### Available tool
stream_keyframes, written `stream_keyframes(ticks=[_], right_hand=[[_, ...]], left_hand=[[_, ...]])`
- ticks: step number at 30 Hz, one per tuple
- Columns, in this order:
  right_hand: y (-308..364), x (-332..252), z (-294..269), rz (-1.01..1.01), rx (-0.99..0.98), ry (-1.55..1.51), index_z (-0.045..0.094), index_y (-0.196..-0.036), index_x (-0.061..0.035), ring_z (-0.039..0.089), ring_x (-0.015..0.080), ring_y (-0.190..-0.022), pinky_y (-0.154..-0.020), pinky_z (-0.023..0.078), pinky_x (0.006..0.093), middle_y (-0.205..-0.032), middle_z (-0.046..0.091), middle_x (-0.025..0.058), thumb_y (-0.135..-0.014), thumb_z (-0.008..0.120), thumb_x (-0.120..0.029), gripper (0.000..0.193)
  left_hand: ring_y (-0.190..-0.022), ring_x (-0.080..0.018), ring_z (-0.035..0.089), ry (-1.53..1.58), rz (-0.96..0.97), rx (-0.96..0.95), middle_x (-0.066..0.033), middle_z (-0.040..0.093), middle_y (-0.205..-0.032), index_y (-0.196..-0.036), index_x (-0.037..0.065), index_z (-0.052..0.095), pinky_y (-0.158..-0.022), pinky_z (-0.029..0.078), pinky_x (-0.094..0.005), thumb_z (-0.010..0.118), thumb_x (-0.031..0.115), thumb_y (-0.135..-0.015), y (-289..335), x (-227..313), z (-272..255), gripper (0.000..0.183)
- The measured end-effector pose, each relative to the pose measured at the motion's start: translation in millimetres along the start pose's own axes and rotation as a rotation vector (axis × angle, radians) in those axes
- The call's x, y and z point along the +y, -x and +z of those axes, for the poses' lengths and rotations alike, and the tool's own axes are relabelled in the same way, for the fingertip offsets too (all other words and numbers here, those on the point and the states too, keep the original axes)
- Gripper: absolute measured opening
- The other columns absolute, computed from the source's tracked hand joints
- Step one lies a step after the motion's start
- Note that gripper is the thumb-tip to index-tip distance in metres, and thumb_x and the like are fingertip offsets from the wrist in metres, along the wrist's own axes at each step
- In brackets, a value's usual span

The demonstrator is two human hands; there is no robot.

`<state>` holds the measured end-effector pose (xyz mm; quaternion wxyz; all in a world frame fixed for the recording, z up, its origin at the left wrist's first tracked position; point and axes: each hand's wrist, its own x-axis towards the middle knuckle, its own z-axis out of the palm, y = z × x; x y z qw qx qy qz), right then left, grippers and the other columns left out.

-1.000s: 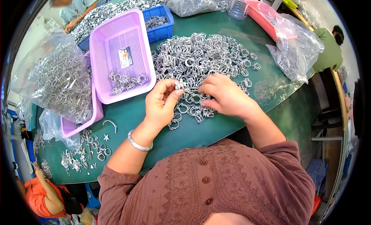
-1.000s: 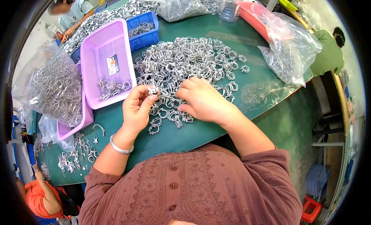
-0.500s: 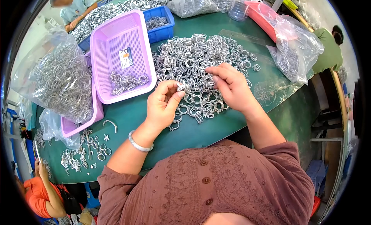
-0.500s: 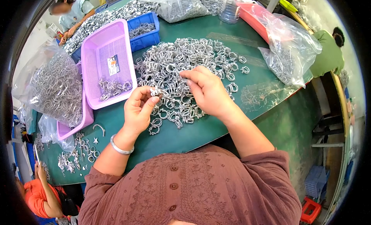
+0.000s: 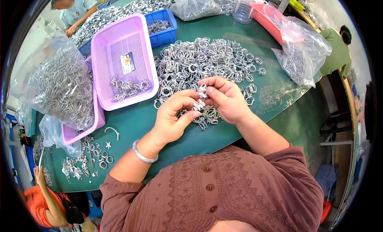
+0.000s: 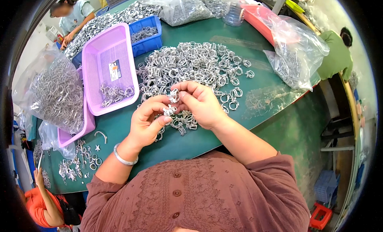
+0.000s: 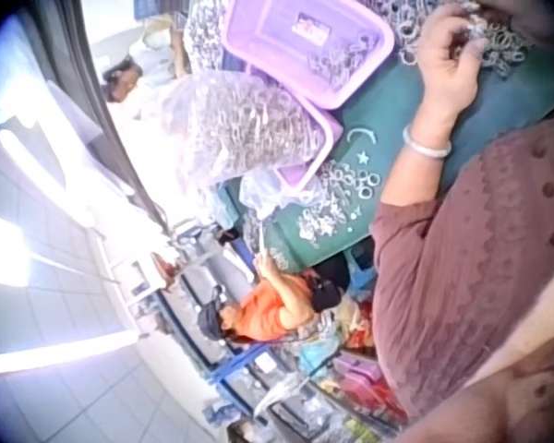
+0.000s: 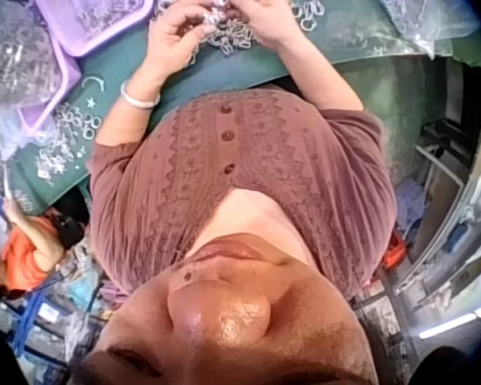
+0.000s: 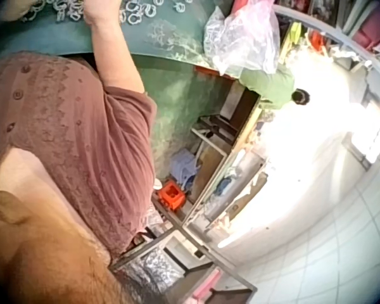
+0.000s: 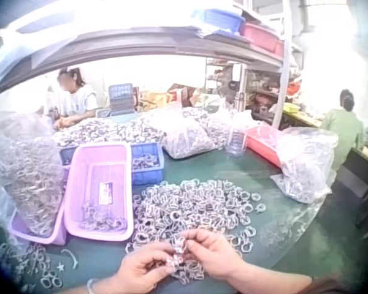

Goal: The person connects small metal components together by hand and places assembled pieces into a plastic basket.

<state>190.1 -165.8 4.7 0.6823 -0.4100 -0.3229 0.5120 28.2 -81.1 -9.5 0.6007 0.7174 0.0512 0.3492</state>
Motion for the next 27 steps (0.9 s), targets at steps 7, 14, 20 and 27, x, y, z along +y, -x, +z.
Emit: stream_keyframes(ticks=[7,14,20,27], right_hand=[[1,-10,0,0.038,-0.05,0.136,0.055,-0.108,-0.0003,0.059,0.01,-0.07,-0.06,0.051,0.0239,-0.085,0.06,0.0042,-0.088,0.051,-0.001,0.021],[-6,-27,-13,0.287,-0.228,0.245,0.064,-0.091,0.0024,0.059,0.0091,-0.055,-0.05,0.048,0.0209,-0.071,0.063,0.0057,-0.082,0.061,-0.004,0.012],[-9,-24,-20,0.403,-0.302,0.253,0.066,-0.092,0.0027,0.058,0.0102,-0.051,-0.048,0.049,0.0223,-0.066,0.063,0.007,-0.08,0.062,-0.003,0.013],[-14,-30,-13,0.429,-0.379,0.47,0.063,-0.091,0.0037,0.06,0.0108,-0.054,-0.051,0.05,0.0227,-0.066,0.062,0.0067,-0.076,0.06,-0.001,0.016]], left_hand=[[-0.089,-0.0146,0.057,0.009,0.027,0.018,-0.0109,0.056,-0.109,-0.097,0.0,0.059,-0.075,0.048,-0.0259,0.06,-0.002,-0.081,1,-2,-1,0.016],[-0.085,-0.0166,0.055,-0.147,0.071,0.042,-0.0083,0.057,-0.096,-0.099,0.001,0.06,-0.073,0.045,-0.027,0.059,-0.002,-0.083,-2,-4,-6,0.017],[-0.083,-0.0186,0.056,-0.29,0.129,-0.047,-0.009,0.058,-0.096,-0.104,0.002,0.061,-0.07,0.046,-0.0277,0.059,-0.004,-0.08,-1,-2,-4,0.025],[-0.081,-0.017,0.055,-0.414,0.098,-0.123,-0.0075,0.056,-0.091,-0.104,0.003,0.063,-0.07,0.044,-0.0261,0.062,-0.007,-0.072,-2,6,-4,0.034]])
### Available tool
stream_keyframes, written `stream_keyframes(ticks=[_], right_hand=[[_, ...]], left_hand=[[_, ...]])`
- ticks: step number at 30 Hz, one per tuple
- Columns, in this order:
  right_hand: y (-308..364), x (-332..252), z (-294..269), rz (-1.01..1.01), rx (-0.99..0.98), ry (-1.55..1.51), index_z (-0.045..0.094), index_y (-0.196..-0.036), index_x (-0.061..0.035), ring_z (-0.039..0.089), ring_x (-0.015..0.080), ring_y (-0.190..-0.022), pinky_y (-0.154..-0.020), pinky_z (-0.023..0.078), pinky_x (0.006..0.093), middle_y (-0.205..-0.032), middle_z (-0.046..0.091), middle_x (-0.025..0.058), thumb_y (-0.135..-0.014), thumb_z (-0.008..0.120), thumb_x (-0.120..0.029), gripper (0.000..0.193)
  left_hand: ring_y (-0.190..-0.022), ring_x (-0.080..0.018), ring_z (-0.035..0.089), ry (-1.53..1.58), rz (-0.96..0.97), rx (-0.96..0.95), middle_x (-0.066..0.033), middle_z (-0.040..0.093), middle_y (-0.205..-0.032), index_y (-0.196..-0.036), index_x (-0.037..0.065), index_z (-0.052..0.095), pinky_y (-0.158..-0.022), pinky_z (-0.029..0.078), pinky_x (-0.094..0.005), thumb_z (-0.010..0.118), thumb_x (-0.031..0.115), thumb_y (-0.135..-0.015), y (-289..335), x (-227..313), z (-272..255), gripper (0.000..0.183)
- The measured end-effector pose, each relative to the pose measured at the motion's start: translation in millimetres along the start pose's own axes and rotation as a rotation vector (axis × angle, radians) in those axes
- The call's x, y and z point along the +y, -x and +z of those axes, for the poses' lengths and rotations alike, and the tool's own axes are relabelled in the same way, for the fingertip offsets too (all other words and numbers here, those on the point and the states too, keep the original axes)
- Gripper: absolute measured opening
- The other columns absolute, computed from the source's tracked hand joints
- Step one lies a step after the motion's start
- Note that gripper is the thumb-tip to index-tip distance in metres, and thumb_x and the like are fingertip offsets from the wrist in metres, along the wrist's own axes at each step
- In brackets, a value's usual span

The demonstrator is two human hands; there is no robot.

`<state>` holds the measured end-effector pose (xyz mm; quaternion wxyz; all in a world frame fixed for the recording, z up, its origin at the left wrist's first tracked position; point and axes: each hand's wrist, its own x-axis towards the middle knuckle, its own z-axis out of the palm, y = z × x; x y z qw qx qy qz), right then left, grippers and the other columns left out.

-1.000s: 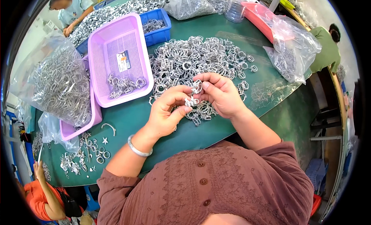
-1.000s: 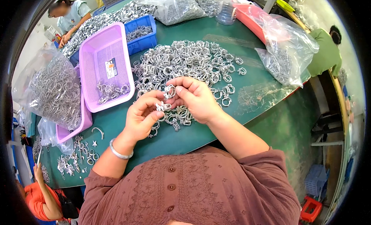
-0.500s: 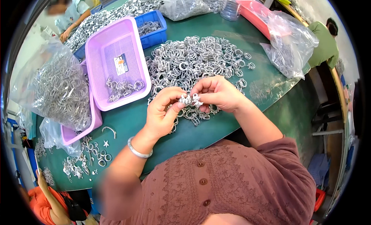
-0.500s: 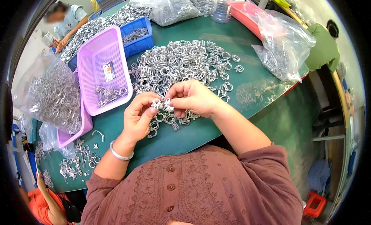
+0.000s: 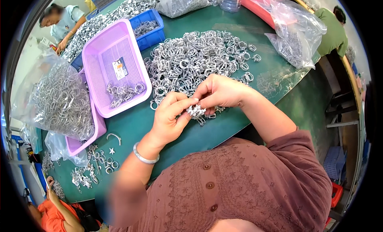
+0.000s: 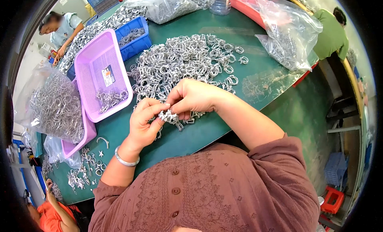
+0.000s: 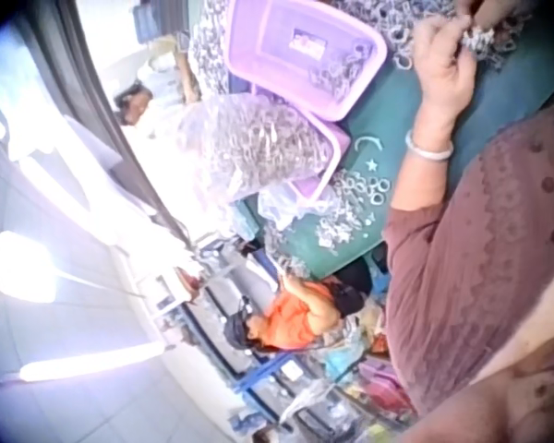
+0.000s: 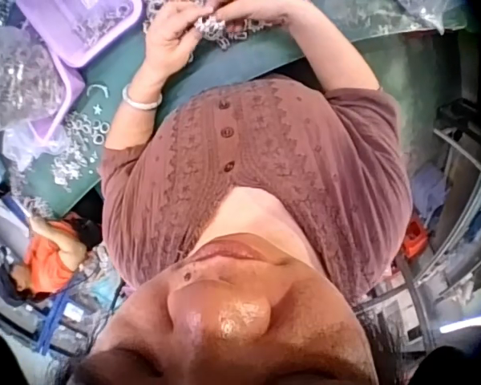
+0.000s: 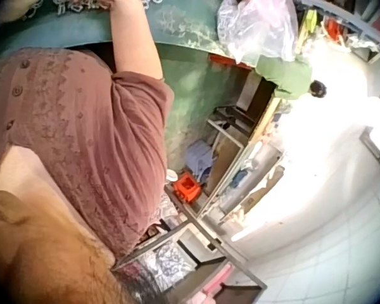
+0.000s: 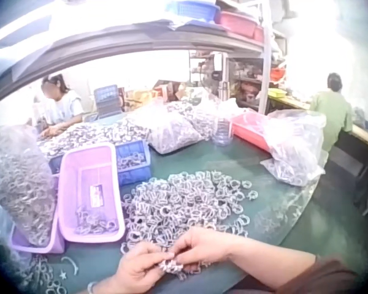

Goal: The person connects small metal components together by hand and places assembled pieces into a plastic basket.

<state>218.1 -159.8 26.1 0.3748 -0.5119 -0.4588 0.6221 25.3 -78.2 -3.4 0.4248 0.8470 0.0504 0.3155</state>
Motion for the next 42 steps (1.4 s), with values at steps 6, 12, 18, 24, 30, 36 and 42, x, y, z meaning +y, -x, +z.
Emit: stream_keyframes(ticks=[6,12,18,24,30,36,42], right_hand=[[-2,0,-1,-0.024,-0.123,-0.106,0.056,-0.098,0.0026,0.062,0.0129,-0.059,-0.054,0.052,0.0242,-0.074,0.063,0.0075,-0.079,0.061,-0.003,0.021],[3,8,-7,-0.114,-0.167,-0.285,0.056,-0.103,0.0029,0.064,0.0155,-0.073,-0.065,0.054,0.0267,-0.088,0.064,0.0092,-0.085,0.057,-0.006,0.02],[8,20,20,-0.459,0.107,-0.18,0.058,-0.103,0.0005,0.059,0.0112,-0.082,-0.072,0.049,0.0249,-0.096,0.061,0.0057,-0.079,0.065,0.0,0.025],[5,22,21,-0.651,0.302,0.343,0.06,-0.099,0.0004,0.059,0.0141,-0.084,-0.07,0.049,0.0269,-0.099,0.06,0.0088,-0.079,0.061,0.004,0.02],[2,20,23,-0.774,0.399,0.506,0.06,-0.09,-0.0013,0.059,0.0207,-0.077,-0.066,0.048,0.0295,-0.086,0.061,0.0076,-0.074,0.067,0.0,0.017],[3,21,23,-0.75,0.398,0.45,0.061,-0.092,-0.0013,0.059,0.0182,-0.076,-0.065,0.047,0.028,-0.086,0.061,0.007,-0.075,0.066,0.0,0.018],[3,26,24,-0.656,0.338,0.24,0.061,-0.095,-0.0014,0.057,0.0101,-0.075,-0.064,0.046,0.0236,-0.087,0.06,0.0045,-0.078,0.064,0.001,0.018]], left_hand=[[-0.076,-0.0161,0.054,0.003,0.078,0.049,-0.0066,0.056,-0.086,-0.098,0.003,0.063,-0.066,0.043,-0.0254,0.064,-0.004,-0.073,0,0,2,0.026],[-0.074,-0.0169,0.055,0.093,0.03,0.128,-0.0058,0.057,-0.084,-0.095,0.004,0.063,-0.064,0.045,-0.0268,0.066,-0.004,-0.073,1,-2,6,0.024],[-0.064,-0.0077,0.048,0.136,-0.073,0.32,-0.0036,0.057,-0.084,-0.094,0.001,0.062,-0.054,0.04,-0.0204,0.063,-0.008,-0.074,3,-8,10,0.022],[-0.066,-0.0079,0.05,0.105,-0.076,0.343,-0.005,0.056,-0.088,-0.1,0.001,0.063,-0.055,0.041,-0.0203,0.062,-0.01,-0.073,5,-7,11,0.029],[-0.068,-0.011,0.053,-0.006,-0.035,0.353,-0.0065,0.055,-0.089,-0.103,0.002,0.063,-0.058,0.044,-0.0217,0.062,-0.013,-0.068,5,-6,10,0.038],[-0.076,-0.0144,0.053,-0.178,0.072,0.319,-0.0092,0.053,-0.095,-0.1,0.001,0.063,-0.062,0.045,-0.0228,0.061,-0.013,-0.066,3,-1,5,0.036],[-0.078,-0.0168,0.054,-0.292,0.168,0.317,-0.011,0.053,-0.095,-0.1,0.0,0.063,-0.06,0.047,-0.024,0.057,-0.016,-0.062,4,-3,5,0.041]])
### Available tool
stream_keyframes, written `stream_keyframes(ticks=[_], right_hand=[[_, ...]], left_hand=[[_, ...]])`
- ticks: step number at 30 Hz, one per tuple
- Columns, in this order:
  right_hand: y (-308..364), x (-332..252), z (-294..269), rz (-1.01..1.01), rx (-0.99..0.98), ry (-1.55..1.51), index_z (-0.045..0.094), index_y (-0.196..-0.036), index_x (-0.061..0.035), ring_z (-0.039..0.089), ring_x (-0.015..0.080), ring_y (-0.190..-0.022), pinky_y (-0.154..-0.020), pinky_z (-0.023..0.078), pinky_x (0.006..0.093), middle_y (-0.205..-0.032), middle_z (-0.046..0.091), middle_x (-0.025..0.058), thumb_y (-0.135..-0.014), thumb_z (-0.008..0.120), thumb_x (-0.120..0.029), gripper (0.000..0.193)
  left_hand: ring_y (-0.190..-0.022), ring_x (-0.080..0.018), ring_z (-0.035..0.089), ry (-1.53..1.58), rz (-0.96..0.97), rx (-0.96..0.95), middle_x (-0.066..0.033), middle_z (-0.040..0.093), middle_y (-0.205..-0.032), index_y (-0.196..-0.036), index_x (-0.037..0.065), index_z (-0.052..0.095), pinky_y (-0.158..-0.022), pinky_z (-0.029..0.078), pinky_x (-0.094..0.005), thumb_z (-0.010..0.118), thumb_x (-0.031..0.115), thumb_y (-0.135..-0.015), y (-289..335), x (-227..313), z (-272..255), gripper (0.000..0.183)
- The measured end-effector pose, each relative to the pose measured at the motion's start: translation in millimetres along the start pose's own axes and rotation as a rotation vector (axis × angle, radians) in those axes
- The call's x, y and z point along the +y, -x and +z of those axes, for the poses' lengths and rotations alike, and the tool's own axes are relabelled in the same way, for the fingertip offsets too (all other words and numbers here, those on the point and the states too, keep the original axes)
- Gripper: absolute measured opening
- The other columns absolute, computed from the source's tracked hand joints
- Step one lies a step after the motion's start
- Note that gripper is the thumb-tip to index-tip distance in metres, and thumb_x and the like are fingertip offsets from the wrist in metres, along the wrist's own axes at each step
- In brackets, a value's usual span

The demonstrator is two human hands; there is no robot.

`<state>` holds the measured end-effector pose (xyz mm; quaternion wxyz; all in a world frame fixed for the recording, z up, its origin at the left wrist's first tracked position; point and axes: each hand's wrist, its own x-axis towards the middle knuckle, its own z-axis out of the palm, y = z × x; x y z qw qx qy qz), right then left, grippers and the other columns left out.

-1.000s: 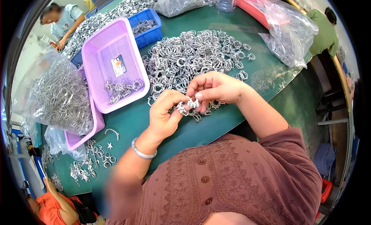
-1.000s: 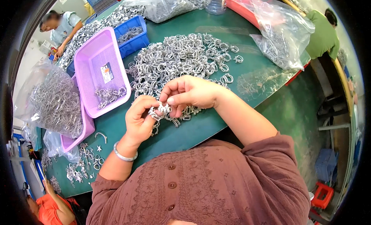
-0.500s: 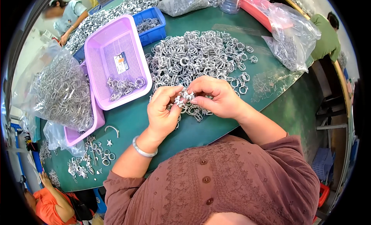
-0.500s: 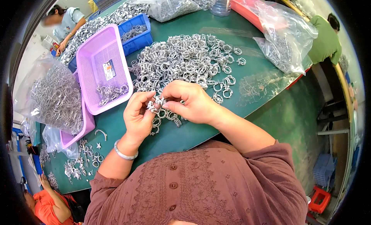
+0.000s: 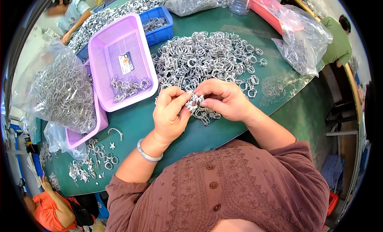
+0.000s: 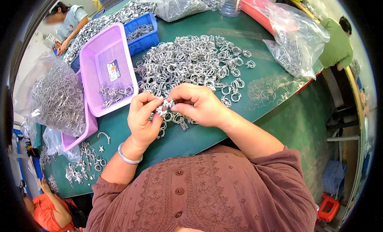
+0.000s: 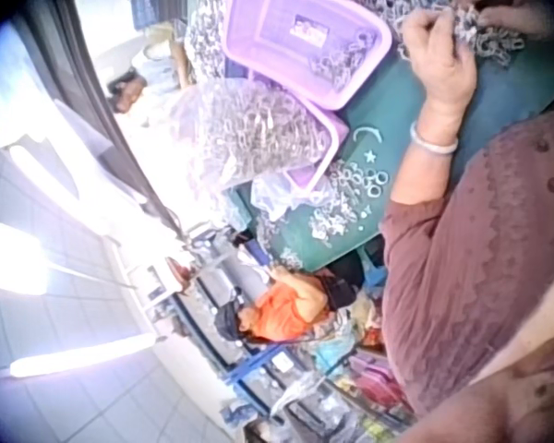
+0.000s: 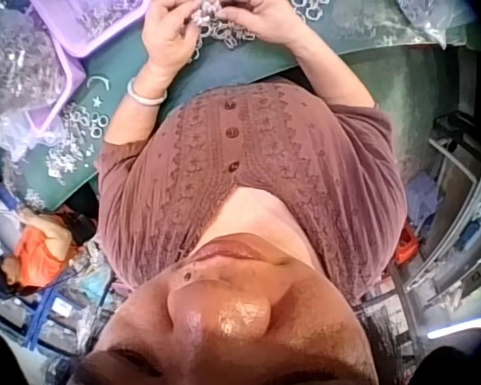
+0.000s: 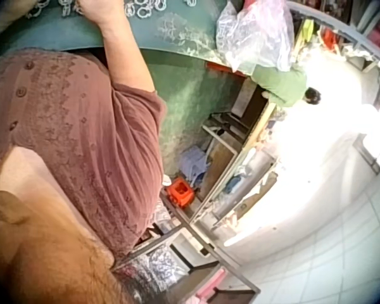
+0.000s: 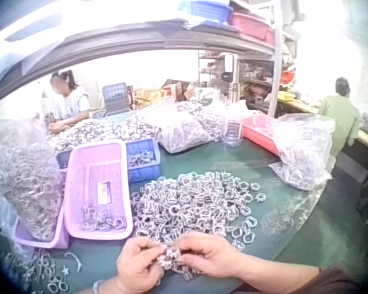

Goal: The person connects small metal components together by hand and places assembled pieces into a plastic basket.

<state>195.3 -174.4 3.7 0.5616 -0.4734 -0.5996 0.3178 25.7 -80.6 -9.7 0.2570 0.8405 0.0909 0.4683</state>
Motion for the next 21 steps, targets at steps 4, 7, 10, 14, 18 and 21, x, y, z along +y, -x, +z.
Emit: stream_keyframes(ticks=[4,7,10,14,18,21], right_hand=[[0.3,2.1,0.5,0.005,0.002,-0.025,0.061,-0.096,-0.0015,0.056,0.009,-0.074,-0.064,0.046,0.023,-0.087,0.06,0.0039,-0.079,0.063,0.001,0.018],[1.7,1.7,-4.1,0.08,-0.078,-0.039,0.059,-0.104,0.0033,0.059,0.0144,-0.092,-0.076,0.049,0.0244,-0.105,0.057,0.0108,-0.081,0.059,0.008,0.024],[0.9,5.1,0.6,0.024,0.008,-0.05,0.061,-0.097,-0.0018,0.057,0.0092,-0.075,-0.065,0.047,0.023,-0.089,0.06,0.004,-0.078,0.064,0.002,0.019],[0.2,5.6,1.0,-0.003,0.007,-0.043,0.062,-0.097,-0.0017,0.057,0.0094,-0.075,-0.065,0.047,0.0229,-0.09,0.06,0.0042,-0.078,0.064,0.002,0.019],[-0.1,6.2,0.9,-0.006,0.008,-0.047,0.062,-0.096,-0.0014,0.057,0.0098,-0.076,-0.065,0.047,0.0232,-0.091,0.06,0.0046,-0.078,0.064,0.002,0.018],[-0.5,5.6,0.8,-0.003,0.008,-0.041,0.062,-0.095,-0.0013,0.057,0.01,-0.075,-0.065,0.047,0.0234,-0.09,0.06,0.0048,-0.078,0.064,0.002,0.018]], left_hand=[[-0.078,-0.0169,0.055,-0.019,-0.002,-0.008,-0.0111,0.053,-0.095,-0.1,-0.001,0.063,-0.06,0.048,-0.0238,0.057,-0.016,-0.062,0.4,0.1,-0.8,0.042],[-0.076,-0.0167,0.055,-0.024,0.0,-0.003,-0.0112,0.053,-0.095,-0.098,-0.001,0.063,-0.059,0.048,-0.0238,0.057,-0.016,-0.061,0.2,0.0,-1.0,0.041],[-0.075,-0.0158,0.055,-0.01,-0.015,0.009,-0.011,0.053,-0.095,-0.097,-0.001,0.063,-0.059,0.047,-0.0236,0.058,-0.016,-0.062,-0.4,1.3,-0.1,0.039],[-0.073,-0.0143,0.054,-0.005,-0.015,0.024,-0.0107,0.054,-0.095,-0.096,-0.002,0.063,-0.058,0.047,-0.023,0.059,-0.015,-0.063,-0.2,1.2,0.3,0.036],[-0.072,-0.0139,0.054,0.019,-0.044,0.031,-0.0106,0.054,-0.095,-0.096,-0.002,0.063,-0.058,0.047,-0.0226,0.06,-0.015,-0.063,0.1,2.0,0.8,0.036],[-0.072,-0.0142,0.054,0.028,-0.053,0.034,-0.0106,0.054,-0.095,-0.097,-0.002,0.063,-0.058,0.047,-0.0226,0.059,-0.015,-0.063,-0.1,2.6,1.3,0.036]])
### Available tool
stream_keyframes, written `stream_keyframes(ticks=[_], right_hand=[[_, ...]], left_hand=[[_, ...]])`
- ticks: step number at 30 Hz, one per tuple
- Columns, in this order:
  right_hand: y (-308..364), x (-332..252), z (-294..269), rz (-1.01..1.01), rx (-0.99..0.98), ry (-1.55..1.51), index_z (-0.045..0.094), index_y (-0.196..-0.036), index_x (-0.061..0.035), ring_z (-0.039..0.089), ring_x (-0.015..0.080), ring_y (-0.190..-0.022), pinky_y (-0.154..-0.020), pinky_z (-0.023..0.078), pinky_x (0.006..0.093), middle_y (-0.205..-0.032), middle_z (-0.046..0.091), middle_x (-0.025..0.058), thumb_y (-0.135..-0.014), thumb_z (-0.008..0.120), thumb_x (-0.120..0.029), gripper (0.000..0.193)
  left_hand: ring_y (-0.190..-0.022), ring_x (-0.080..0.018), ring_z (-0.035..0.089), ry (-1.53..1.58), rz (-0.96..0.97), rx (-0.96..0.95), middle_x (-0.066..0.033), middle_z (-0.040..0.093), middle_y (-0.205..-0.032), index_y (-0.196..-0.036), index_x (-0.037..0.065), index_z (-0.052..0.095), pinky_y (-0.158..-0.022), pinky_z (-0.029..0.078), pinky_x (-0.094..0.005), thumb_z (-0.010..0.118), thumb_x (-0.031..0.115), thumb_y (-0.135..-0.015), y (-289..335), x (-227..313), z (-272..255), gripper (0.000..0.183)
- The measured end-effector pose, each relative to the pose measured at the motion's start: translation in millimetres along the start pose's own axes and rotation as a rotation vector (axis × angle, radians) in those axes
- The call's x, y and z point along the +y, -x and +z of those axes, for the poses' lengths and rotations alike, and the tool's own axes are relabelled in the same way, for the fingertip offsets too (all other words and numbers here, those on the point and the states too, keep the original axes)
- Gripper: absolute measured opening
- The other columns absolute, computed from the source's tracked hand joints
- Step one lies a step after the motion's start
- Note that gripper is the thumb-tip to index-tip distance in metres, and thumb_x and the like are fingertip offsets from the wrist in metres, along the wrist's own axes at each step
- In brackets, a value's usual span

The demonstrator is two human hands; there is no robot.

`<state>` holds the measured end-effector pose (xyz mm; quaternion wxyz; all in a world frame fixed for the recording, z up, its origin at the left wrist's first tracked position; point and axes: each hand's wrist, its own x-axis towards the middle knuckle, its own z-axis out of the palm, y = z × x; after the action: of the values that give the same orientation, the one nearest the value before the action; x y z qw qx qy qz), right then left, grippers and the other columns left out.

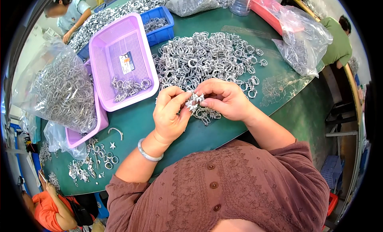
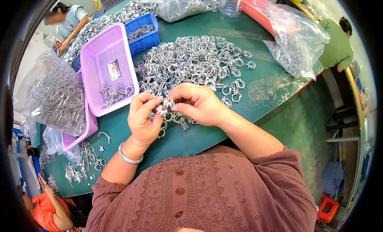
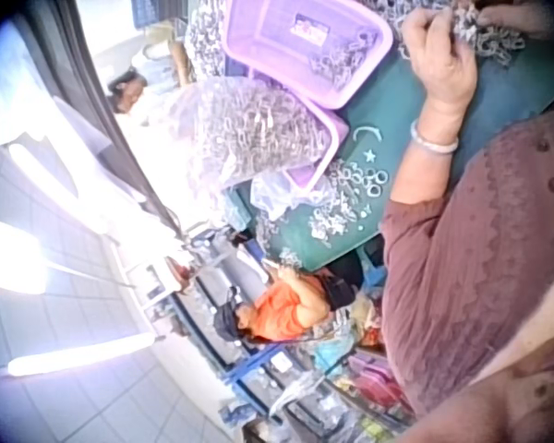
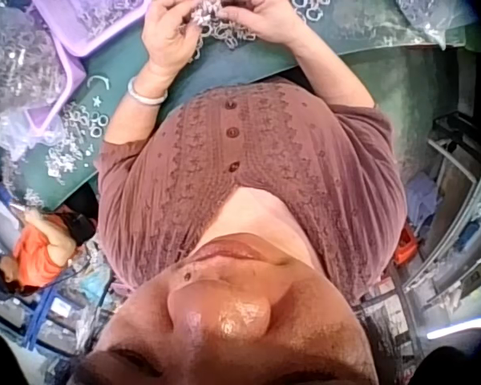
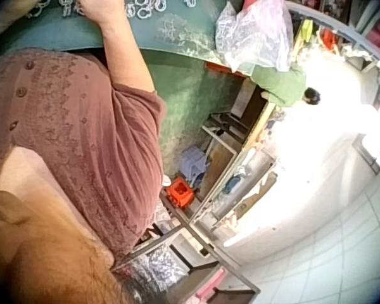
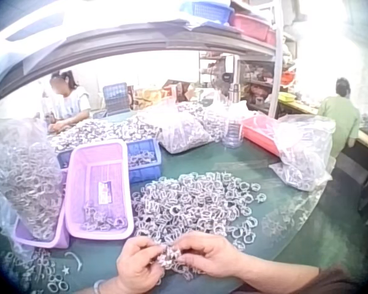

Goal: The person connects small metal components together by hand and places assembled pieces into a plastic basket.

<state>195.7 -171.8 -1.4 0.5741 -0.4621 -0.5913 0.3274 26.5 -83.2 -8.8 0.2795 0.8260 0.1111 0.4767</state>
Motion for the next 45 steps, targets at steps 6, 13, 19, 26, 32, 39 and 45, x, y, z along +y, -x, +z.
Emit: stream_keyframes(ticks=[6,13,19,26,32,39,45], right_hand=[[-0.2,-1.4,0.6,0.0,0.004,0.016,0.062,-0.095,-0.0014,0.058,0.01,-0.074,-0.064,0.047,0.0234,-0.089,0.06,0.0046,-0.078,0.064,0.001,0.017],[-1.4,-2.6,1.9,-0.001,0.003,0.023,0.061,-0.092,-0.0014,0.058,0.0104,-0.074,-0.064,0.047,0.0238,-0.086,0.06,0.0045,-0.077,0.065,0.001,0.016],[-2.5,-6.4,2.4,-0.006,-0.002,0.051,0.061,-0.092,-0.0014,0.058,0.0114,-0.075,-0.064,0.047,0.0244,-0.086,0.061,0.0051,-0.077,0.066,0.001,0.016],[-3.2,-9.0,2.5,-0.063,-0.006,0.116,0.062,-0.09,-0.0013,0.06,0.014,-0.077,-0.065,0.048,0.0256,-0.088,0.062,0.0065,-0.075,0.067,0.001,0.016],[-2.5,-9.2,2.9,-0.057,-0.003,0.096,0.062,-0.089,-0.0011,0.06,0.015,-0.077,-0.065,0.048,0.0262,-0.089,0.063,0.0071,-0.074,0.067,0.001,0.016],[-1.2,-3.5,5.6,-0.035,0.04,0.016,0.062,-0.09,-0.0006,0.059,0.0115,-0.079,-0.064,0.048,0.0235,-0.086,0.062,0.0056,-0.077,0.066,0.0,0.014],[1.5,-5.4,2.9,0.119,0.073,-0.16,0.061,-0.094,-0.0008,0.055,0.0042,-0.074,-0.06,0.045,0.0185,-0.085,0.059,0.002,-0.079,0.068,-0.004,0.017]], left_hand=[[-0.07,-0.0163,0.054,-0.038,0.044,0.001,-0.0093,0.054,-0.094,-0.098,-0.001,0.064,-0.056,0.045,-0.0248,0.064,-0.014,-0.062,-1.1,-1.0,-0.2,0.038],[-0.073,-0.0144,0.054,0.003,0.0,-0.014,-0.0106,0.054,-0.096,-0.102,-0.001,0.063,-0.059,0.046,-0.0226,0.056,-0.015,-0.063,1.2,-1.2,0.1,0.042],[-0.073,-0.0143,0.054,-0.032,0.026,-0.01,-0.0106,0.054,-0.096,-0.102,-0.001,0.063,-0.058,0.047,-0.0229,0.056,-0.016,-0.063,0.9,-2.7,0.2,0.043],[-0.072,-0.0143,0.054,-0.052,0.071,0.008,-0.0106,0.053,-0.096,-0.103,0.0,0.063,-0.057,0.047,-0.023,0.056,-0.018,-0.061,1.4,-3.9,0.6,0.046],[-0.073,-0.0144,0.054,-0.064,0.081,0.01,-0.0107,0.053,-0.096,-0.103,0.0,0.063,-0.057,0.047,-0.0229,0.056,-0.018,-0.061,1.6,-4.1,0.6,0.046],[-0.067,-0.0116,0.053,-0.03,0.012,0.028,-0.0092,0.053,-0.094,-0.104,0.0,0.061,-0.056,0.046,-0.0223,0.057,-0.017,-0.061,-1.0,0.5,0.7,0.046],[-0.062,-0.0087,0.05,0.048,-0.075,0.07,-0.0078,0.052,-0.09,-0.092,0.001,0.059,-0.054,0.043,-0.0209,0.066,-0.01,-0.069,-1.1,1.6,0.6,0.027]])
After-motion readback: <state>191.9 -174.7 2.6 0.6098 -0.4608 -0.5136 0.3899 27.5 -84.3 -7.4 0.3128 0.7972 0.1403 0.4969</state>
